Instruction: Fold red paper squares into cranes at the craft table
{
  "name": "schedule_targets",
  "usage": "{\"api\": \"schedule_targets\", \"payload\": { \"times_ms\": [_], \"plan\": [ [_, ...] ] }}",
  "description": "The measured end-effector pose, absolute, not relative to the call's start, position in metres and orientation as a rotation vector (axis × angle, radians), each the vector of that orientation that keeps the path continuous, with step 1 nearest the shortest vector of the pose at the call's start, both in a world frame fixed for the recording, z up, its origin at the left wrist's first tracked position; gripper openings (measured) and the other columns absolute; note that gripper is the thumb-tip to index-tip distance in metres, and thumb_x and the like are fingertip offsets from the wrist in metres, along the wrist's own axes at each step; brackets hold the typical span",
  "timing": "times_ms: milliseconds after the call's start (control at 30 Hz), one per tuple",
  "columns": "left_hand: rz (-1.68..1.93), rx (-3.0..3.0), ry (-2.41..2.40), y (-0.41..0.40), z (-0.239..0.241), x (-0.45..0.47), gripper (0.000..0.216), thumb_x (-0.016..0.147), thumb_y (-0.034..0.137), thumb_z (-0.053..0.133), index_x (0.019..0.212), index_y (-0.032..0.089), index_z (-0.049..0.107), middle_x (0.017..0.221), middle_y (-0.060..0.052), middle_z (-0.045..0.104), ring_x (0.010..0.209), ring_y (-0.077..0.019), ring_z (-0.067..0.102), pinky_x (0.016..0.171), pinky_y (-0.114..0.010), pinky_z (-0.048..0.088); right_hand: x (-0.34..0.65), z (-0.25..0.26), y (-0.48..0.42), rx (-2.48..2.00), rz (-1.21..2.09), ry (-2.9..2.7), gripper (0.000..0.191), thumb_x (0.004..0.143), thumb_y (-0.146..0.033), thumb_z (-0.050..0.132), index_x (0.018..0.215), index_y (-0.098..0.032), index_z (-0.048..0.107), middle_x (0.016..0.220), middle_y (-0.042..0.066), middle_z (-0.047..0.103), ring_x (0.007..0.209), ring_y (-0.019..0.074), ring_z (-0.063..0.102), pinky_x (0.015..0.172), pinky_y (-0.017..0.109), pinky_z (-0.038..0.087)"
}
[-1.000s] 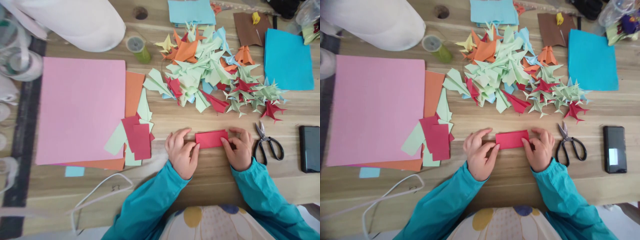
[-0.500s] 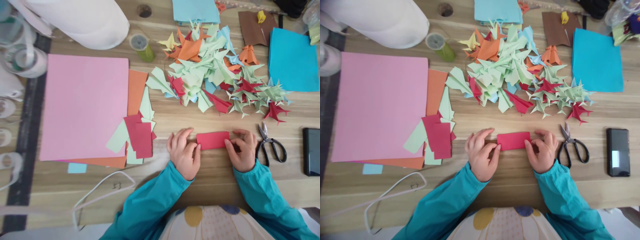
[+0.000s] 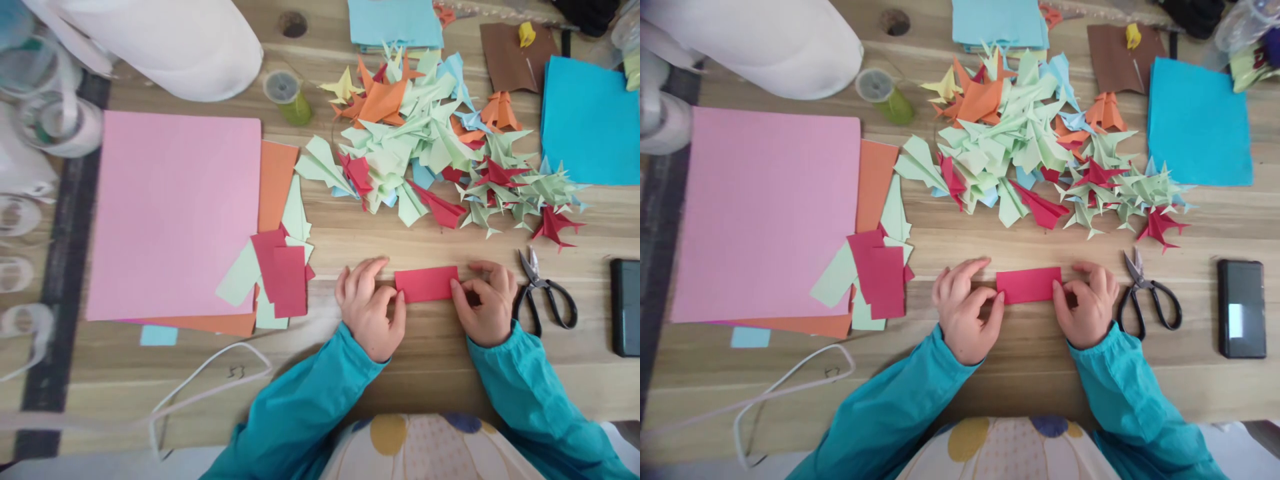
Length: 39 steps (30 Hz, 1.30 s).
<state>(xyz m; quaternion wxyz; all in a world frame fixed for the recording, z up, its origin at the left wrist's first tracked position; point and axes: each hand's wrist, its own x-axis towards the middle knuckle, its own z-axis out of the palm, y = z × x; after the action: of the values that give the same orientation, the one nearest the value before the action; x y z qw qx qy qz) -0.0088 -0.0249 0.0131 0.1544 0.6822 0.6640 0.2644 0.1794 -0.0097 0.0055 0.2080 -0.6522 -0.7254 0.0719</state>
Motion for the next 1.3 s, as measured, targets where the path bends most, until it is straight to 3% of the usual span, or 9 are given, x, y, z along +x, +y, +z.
{"api": "schedule_targets", "payload": {
  "times_ms": [400,500,600,733,967,1300],
  "plan": [
    [0.759,1.964,1.922,-0.024,0.012,-0.009,0.012,0.074,0.023,0.054,0.063,0.017,0.055,0.117,-0.009,0.057,0.113,-0.0273,0.047,0.100,-0.051,0.025,0.181,0.004,-0.011,-1.799,0.197,-2.009,0.022,0.071,-0.029,0.064,0.053,-0.018,0.058,0.095,0.007,0.055,0.086,0.0228,0.050,0.080,0.042,0.036],
    [0.852,2.137,1.876,-0.029,0.010,-0.007,0.009,0.076,0.018,0.051,0.080,0.016,0.060,0.114,-0.011,0.060,0.112,-0.0271,0.050,0.099,-0.049,0.028,0.181,0.005,-0.011,-1.798,0.195,-2.015,0.022,0.071,-0.029,0.064,0.053,-0.018,0.058,0.095,0.007,0.055,0.086,0.0228,0.049,0.080,0.042,0.036],
    [0.840,2.456,1.598,-0.041,0.008,0.000,0.029,0.080,0.012,0.045,0.105,0.016,0.058,0.112,-0.009,0.062,0.113,-0.0225,0.051,0.099,-0.039,0.034,0.181,0.005,-0.010,-1.786,0.195,-2.019,0.022,0.072,-0.029,0.064,0.054,-0.018,0.058,0.095,0.007,0.055,0.087,0.0230,0.049,0.080,0.042,0.036],
    [0.591,2.483,1.565,-0.055,0.006,0.012,0.041,0.083,0.024,0.045,0.120,0.007,0.050,0.128,-0.015,0.050,0.125,-0.0281,0.038,0.103,-0.041,0.031,0.181,0.003,-0.010,-1.784,0.189,-2.020,0.021,0.071,-0.029,0.064,0.054,-0.018,0.058,0.094,0.007,0.055,0.087,0.0228,0.050,0.081,0.042,0.036],
    [0.451,2.418,1.561,-0.059,0.003,0.016,0.054,0.082,0.032,0.048,0.126,0.002,0.042,0.135,-0.022,0.038,0.131,-0.0337,0.023,0.102,-0.048,0.033,0.182,0.002,-0.011,-1.779,0.182,-2.012,0.021,0.070,-0.029,0.065,0.054,-0.018,0.058,0.094,0.007,0.056,0.088,0.0232,0.050,0.081,0.042,0.037],
    [0.458,2.411,1.550,-0.059,0.003,0.016,0.053,0.081,0.031,0.048,0.124,0.001,0.043,0.132,-0.024,0.041,0.130,-0.0358,0.023,0.099,-0.050,0.036,0.182,0.002,-0.011,-1.777,0.181,-2.015,0.021,0.071,-0.029,0.064,0.054,-0.018,0.058,0.094,0.007,0.055,0.088,0.0232,0.050,0.081,0.042,0.037]
  ]
}}
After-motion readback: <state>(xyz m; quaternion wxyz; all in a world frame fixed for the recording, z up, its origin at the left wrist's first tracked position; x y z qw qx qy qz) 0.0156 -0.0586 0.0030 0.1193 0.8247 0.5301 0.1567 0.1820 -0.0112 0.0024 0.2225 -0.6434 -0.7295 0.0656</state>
